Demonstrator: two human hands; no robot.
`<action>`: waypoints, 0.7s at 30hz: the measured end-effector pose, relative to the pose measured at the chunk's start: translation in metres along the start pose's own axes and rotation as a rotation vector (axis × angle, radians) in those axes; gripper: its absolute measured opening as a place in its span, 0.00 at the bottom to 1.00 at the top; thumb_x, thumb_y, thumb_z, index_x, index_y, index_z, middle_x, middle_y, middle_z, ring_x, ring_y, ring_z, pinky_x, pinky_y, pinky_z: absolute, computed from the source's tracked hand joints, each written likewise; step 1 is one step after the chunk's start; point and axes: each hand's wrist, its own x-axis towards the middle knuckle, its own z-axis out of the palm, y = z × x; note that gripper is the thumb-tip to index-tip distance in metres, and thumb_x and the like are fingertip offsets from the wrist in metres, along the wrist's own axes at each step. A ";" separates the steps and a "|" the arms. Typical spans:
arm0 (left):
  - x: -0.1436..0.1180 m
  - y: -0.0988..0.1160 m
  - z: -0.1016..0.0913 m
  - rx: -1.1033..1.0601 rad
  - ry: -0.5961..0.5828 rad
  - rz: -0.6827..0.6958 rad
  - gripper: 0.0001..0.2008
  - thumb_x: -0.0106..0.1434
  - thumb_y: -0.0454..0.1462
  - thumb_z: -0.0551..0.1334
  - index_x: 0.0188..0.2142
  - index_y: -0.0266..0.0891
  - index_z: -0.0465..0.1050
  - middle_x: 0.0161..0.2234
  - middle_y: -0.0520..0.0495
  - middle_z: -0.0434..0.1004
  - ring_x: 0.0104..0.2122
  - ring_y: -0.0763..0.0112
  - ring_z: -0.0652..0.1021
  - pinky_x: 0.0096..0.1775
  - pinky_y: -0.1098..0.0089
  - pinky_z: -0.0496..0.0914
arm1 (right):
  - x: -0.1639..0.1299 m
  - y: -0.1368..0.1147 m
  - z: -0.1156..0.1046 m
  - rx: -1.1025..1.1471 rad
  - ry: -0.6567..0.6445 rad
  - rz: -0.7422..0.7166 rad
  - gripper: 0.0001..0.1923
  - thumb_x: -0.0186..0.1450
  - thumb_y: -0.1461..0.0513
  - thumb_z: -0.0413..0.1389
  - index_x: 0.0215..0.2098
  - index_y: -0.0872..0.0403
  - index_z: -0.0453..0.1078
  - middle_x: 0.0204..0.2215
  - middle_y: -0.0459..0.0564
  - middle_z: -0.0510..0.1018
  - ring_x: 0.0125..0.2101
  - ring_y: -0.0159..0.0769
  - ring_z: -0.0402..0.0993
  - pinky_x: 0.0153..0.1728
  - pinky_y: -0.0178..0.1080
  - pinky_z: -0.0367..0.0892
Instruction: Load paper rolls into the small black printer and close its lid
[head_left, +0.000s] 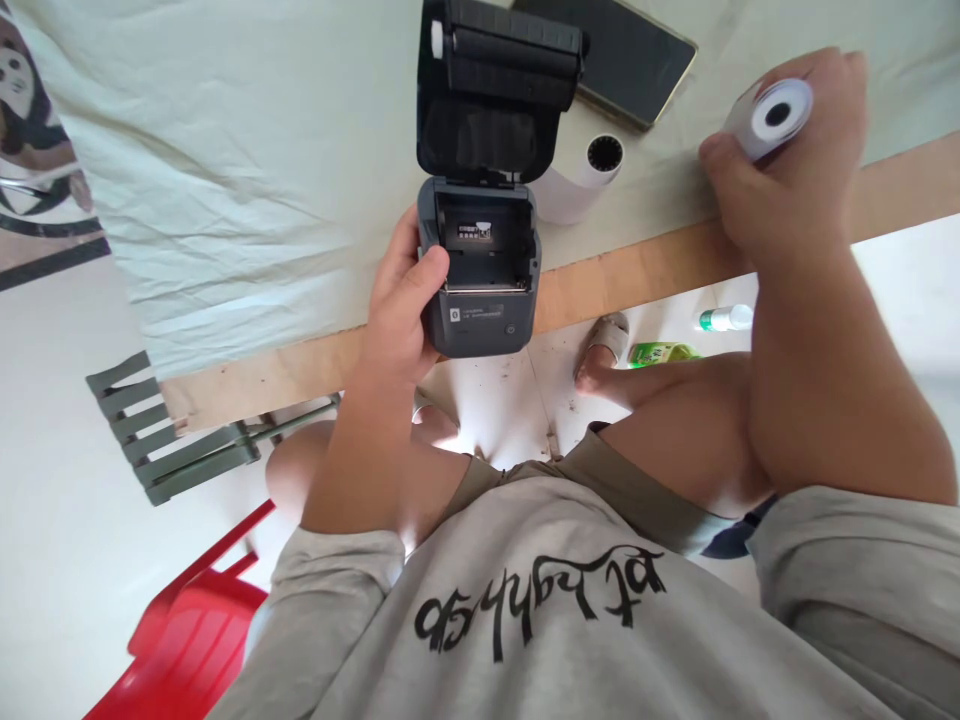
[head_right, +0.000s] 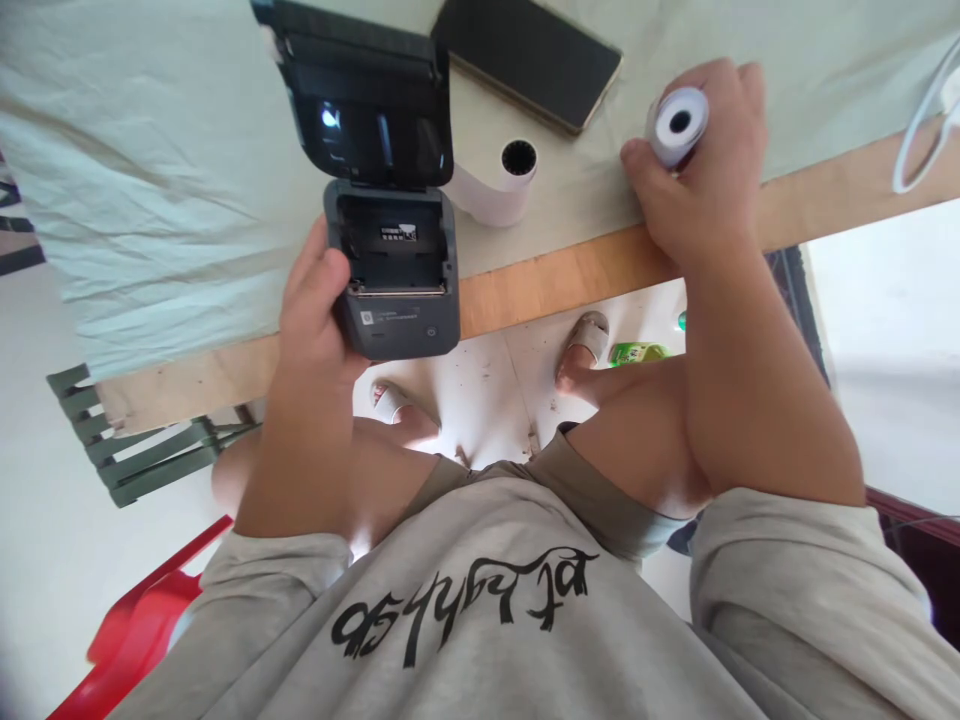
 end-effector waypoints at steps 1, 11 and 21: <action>0.000 0.000 0.000 0.006 0.004 -0.002 0.15 0.60 0.45 0.60 0.46 0.48 0.67 0.43 0.50 0.75 0.47 0.60 0.76 0.45 0.61 0.72 | -0.001 0.003 -0.001 -0.082 -0.010 -0.059 0.16 0.50 0.67 0.58 0.37 0.52 0.64 0.37 0.50 0.70 0.39 0.35 0.64 0.44 0.41 0.58; 0.000 0.003 0.003 0.025 -0.014 -0.012 0.14 0.61 0.44 0.58 0.47 0.48 0.66 0.44 0.50 0.75 0.46 0.60 0.76 0.42 0.61 0.74 | -0.014 -0.021 -0.012 0.039 0.103 -0.333 0.26 0.55 0.66 0.56 0.51 0.46 0.62 0.47 0.47 0.67 0.48 0.36 0.65 0.49 0.42 0.60; -0.001 0.004 0.003 0.038 0.010 -0.008 0.14 0.60 0.44 0.60 0.45 0.49 0.68 0.42 0.51 0.75 0.45 0.60 0.77 0.43 0.62 0.73 | -0.023 -0.076 0.050 0.002 -0.310 -0.262 0.25 0.57 0.67 0.52 0.53 0.48 0.57 0.49 0.53 0.63 0.52 0.38 0.60 0.56 0.44 0.60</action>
